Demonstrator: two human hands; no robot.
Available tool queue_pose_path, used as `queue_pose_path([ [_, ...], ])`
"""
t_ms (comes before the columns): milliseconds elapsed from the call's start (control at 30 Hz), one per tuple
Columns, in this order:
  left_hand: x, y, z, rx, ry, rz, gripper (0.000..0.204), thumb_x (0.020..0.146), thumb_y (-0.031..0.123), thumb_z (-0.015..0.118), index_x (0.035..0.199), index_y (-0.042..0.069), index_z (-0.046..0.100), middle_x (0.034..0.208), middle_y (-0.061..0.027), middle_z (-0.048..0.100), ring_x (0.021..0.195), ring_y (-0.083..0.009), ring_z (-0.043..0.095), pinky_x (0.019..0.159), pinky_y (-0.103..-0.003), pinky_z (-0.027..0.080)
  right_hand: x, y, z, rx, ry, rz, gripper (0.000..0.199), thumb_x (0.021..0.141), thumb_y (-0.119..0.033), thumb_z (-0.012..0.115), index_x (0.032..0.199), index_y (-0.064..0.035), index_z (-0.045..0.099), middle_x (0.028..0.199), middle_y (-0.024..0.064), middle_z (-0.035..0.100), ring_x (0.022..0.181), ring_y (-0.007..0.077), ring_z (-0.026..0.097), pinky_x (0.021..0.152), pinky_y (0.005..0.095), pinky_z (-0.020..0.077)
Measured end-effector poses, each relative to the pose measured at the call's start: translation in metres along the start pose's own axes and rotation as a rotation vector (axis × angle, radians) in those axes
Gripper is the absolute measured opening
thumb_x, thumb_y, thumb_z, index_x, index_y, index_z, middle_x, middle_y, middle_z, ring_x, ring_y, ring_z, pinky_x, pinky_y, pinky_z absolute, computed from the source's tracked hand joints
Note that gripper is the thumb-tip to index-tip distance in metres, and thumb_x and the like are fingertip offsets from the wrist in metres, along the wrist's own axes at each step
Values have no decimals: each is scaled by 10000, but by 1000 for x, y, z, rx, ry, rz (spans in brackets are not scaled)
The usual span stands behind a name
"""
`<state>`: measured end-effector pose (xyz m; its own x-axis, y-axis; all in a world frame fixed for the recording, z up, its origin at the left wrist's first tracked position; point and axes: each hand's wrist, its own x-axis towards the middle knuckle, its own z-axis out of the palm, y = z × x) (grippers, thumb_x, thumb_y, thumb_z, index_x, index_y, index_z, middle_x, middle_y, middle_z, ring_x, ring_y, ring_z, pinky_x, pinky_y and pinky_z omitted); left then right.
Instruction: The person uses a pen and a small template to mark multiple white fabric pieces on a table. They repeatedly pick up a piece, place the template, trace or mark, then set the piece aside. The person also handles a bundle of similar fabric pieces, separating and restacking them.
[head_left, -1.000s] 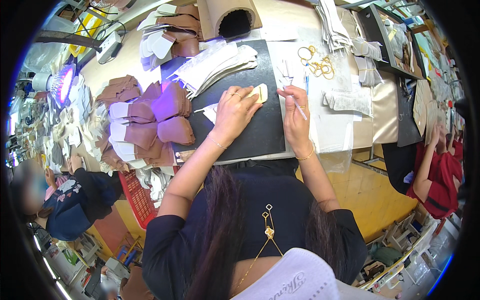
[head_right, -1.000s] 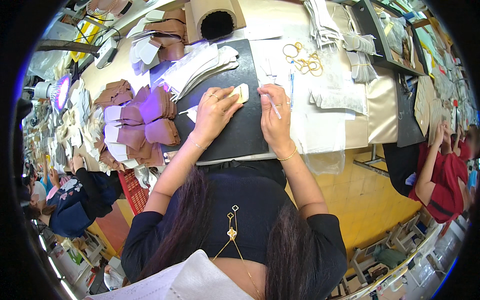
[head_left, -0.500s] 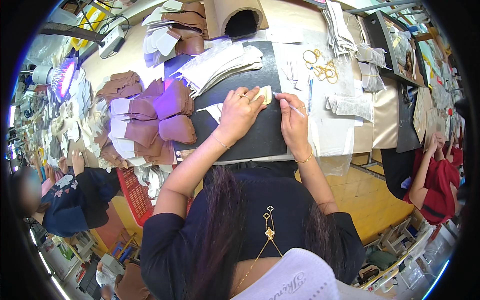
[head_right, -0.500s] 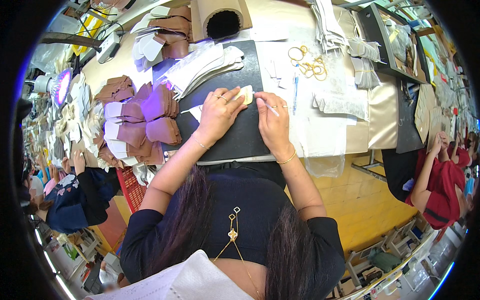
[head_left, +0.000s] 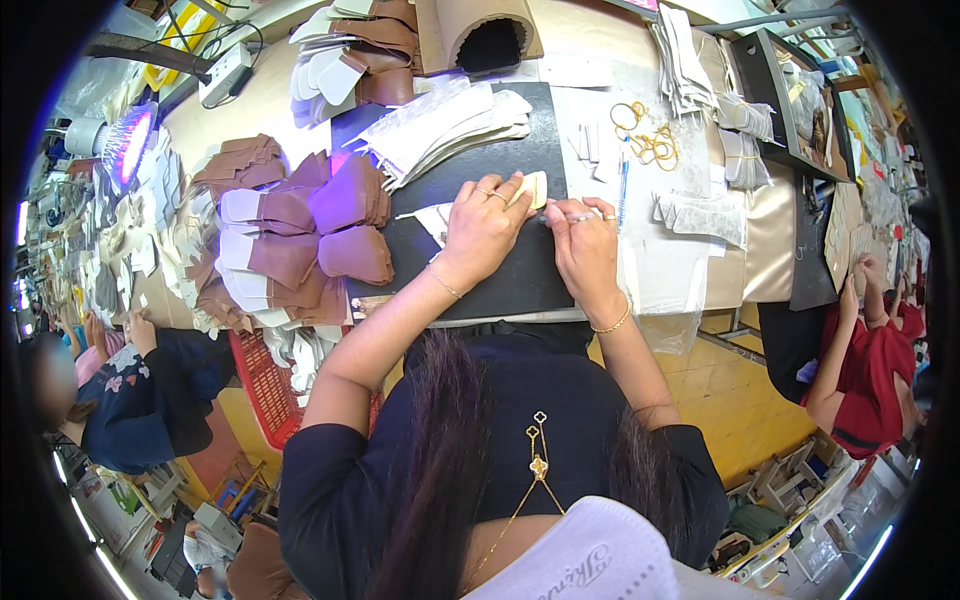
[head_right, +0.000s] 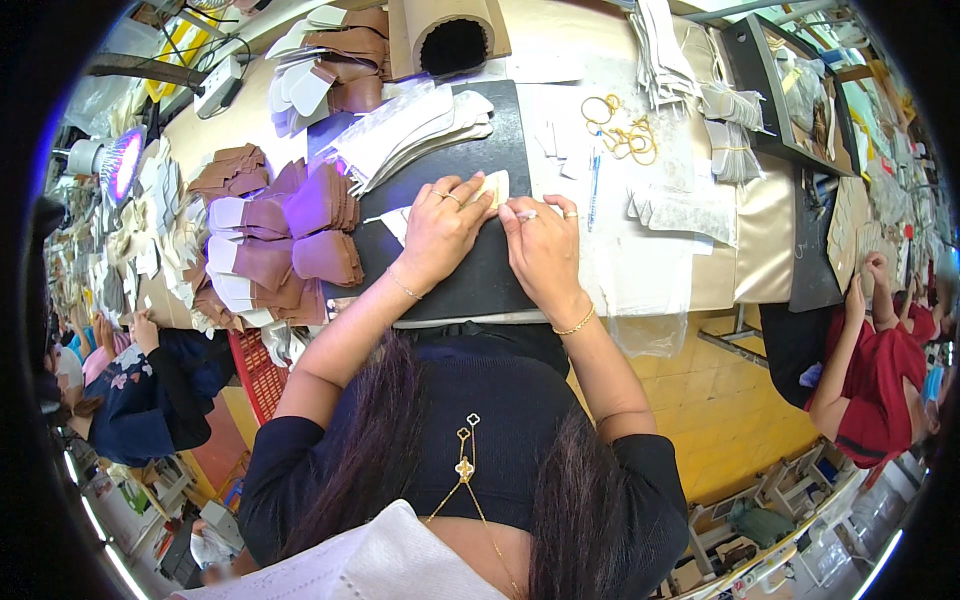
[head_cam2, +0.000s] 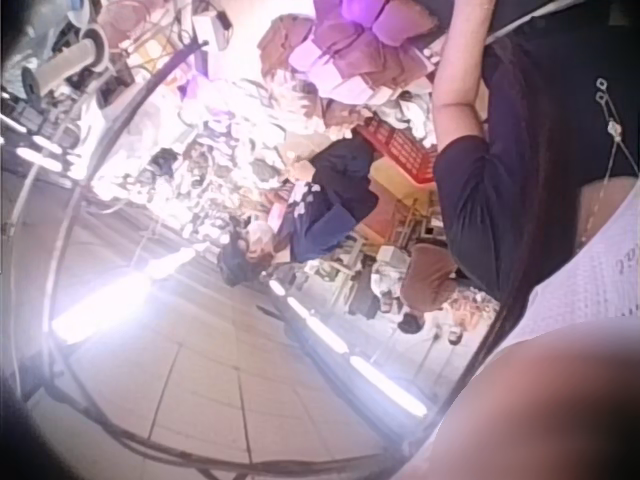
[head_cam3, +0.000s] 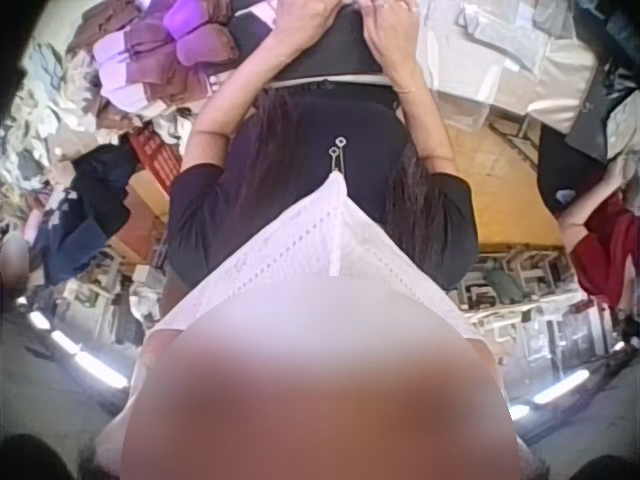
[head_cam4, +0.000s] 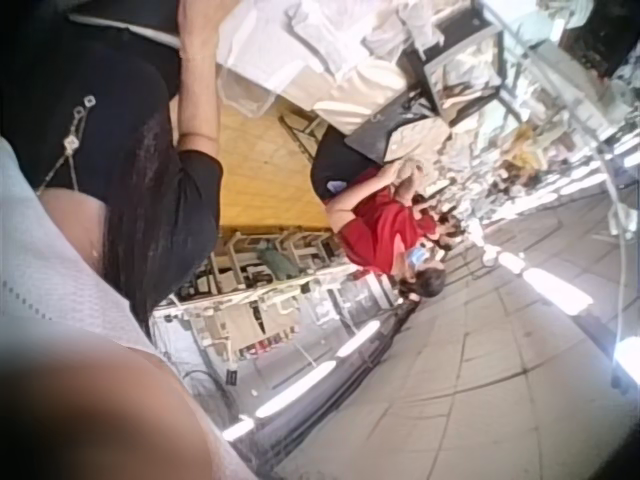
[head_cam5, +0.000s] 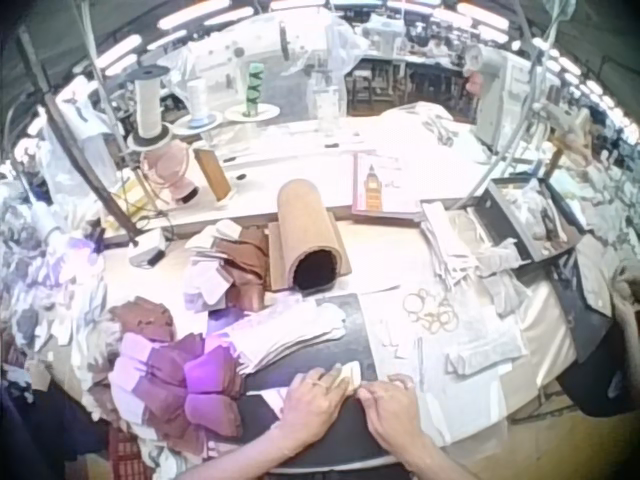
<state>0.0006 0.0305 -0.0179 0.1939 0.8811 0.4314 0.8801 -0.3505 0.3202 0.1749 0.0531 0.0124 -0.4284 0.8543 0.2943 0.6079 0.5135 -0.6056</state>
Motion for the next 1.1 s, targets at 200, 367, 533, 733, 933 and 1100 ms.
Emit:
queue_pose_path([
  [200,-2,-9,1,-154,40,-2,236,812,223,780,987,78,719,1124,-87,694,1013,-255,629,849,-387,495,-1,-2,-5,151,201,33,182,1041,-162,545,1010,-41,677,927,63,695,865,241,648,951,395,406],
  [367,2,-9,-3,-321,88,-72,265,770,158,827,982,59,701,1080,-96,666,982,-285,645,849,-400,523,-2,5,-3,222,210,84,175,1046,-154,537,1050,-29,659,970,98,680,925,267,642,930,386,428],
  [533,5,-9,-20,-571,145,-257,324,745,64,862,1026,42,702,1085,-116,663,992,-257,671,868,-341,543,-2,6,19,672,229,163,132,1024,-93,560,1110,-15,625,1105,161,638,988,318,634,884,382,497],
  [733,20,-10,-66,-703,253,-299,343,751,61,864,1054,48,703,1139,-101,655,1022,-205,662,874,-310,540,-4,3,31,241,110,-45,224,948,-44,630,1170,-56,601,1156,162,625,1032,350,627,878,405,491],
  [933,50,-26,-144,-579,553,-174,373,746,36,865,1076,18,691,1147,-137,658,1052,-239,664,818,-349,591,1,2,28,132,119,-112,247,935,-56,642,1177,-71,599,1149,140,633,1028,324,625,891,407,453],
  [1100,83,-56,-108,-134,74,-181,228,832,177,791,1015,58,723,1079,-117,699,966,-310,676,847,-403,533,1,4,27,305,100,-13,168,1009,-106,571,1162,-45,604,1135,137,633,1039,305,630,901,394,457],
])
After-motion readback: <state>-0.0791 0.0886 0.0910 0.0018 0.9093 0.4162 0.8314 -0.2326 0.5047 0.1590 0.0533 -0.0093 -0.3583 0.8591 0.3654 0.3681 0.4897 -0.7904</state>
